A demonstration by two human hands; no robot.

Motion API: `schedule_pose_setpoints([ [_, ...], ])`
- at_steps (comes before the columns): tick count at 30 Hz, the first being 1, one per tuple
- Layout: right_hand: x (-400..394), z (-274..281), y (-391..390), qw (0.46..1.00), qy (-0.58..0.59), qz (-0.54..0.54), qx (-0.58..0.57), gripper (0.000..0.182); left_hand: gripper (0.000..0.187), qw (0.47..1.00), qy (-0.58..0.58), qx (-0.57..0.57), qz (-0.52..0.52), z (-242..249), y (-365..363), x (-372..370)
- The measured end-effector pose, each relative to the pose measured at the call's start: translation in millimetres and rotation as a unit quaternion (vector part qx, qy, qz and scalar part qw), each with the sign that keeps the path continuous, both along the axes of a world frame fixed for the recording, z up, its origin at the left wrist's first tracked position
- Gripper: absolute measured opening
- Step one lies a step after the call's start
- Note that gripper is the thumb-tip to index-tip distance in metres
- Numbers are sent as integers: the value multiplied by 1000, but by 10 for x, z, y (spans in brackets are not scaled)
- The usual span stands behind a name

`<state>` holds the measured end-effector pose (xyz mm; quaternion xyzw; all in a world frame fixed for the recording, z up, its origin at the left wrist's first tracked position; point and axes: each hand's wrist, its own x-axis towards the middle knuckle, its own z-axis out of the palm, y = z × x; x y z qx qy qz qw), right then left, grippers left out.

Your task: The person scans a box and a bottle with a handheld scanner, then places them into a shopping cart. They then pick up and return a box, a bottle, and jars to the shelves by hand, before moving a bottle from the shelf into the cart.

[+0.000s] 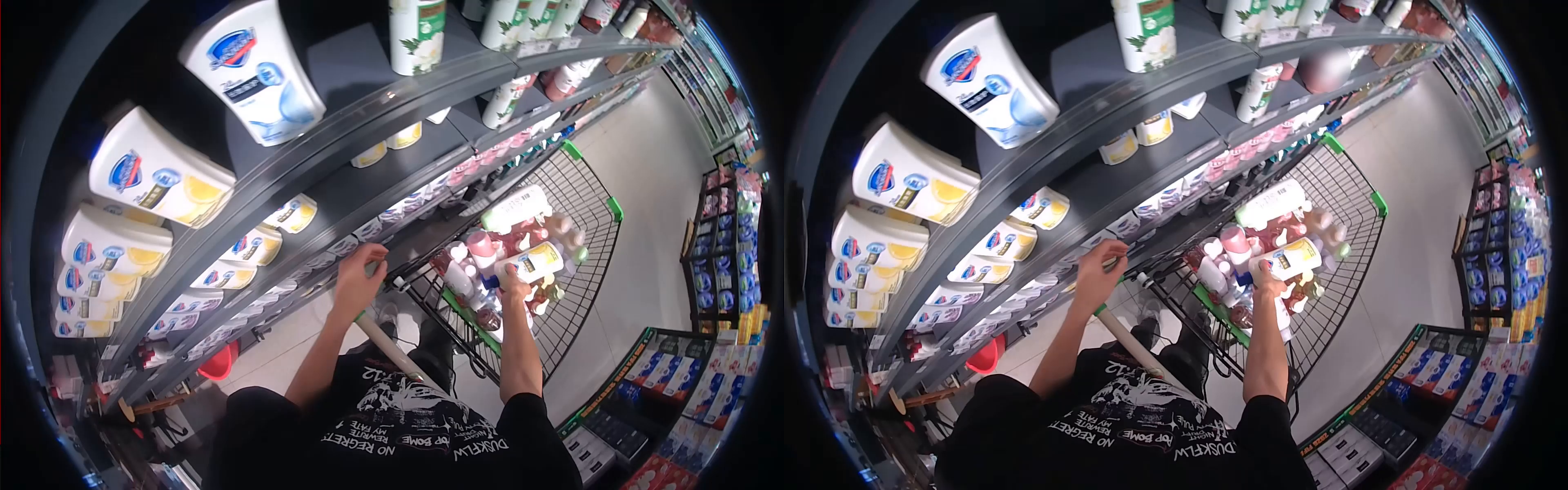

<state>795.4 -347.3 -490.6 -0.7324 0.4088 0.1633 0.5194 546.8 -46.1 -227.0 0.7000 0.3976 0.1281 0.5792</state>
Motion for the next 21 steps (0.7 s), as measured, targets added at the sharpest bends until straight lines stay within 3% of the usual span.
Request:
schedule_pose_setpoints([
  [2, 5, 60, -137, 998, -28, 48, 9, 60, 23, 989, 29, 140, -41, 8, 7, 17],
  [3, 19, 379, -129, 998, 0, 67, -6, 62, 23, 989, 22, 139, -32, 12, 7, 2],
  [5, -68, 1187, -4, 992, 5, 31, 123, 61, 25, 988, 14, 138, -69, -7, -44, -28],
  [7, 51, 1355, -240, 962, -15, 58, 267, 53, 27, 987, -17, 144, -75, 69, -65, -7],
  [10, 30, 1930, -366, 963, -40, 193, 182, 56, 37, 970, -70, 173, -155, 190, -111, 140],
  [12, -132, 2651, -109, 950, -102, 281, 94, 57, 44, 954, -107, 192, -204, 325, -199, 299],
  [15, -202, 3334, 241, 843, -217, 491, -23, 59, 62, 923, -136, 246, -263, 443, -350, 590],
  [16, -306, 3632, 459, 798, -253, 537, -101, 58, 71, 891, -179, 326, -260, 433, -368, 697],
  [19, -582, 4080, 996, 623, -377, 632, -266, 60, 73, 856, -248, 404, -207, 695, -280, 846],
  [21, -749, 4193, 1270, 502, -426, 680, -322, 56, 74, 847, -186, 436, -240, 786, -126, 812],
])
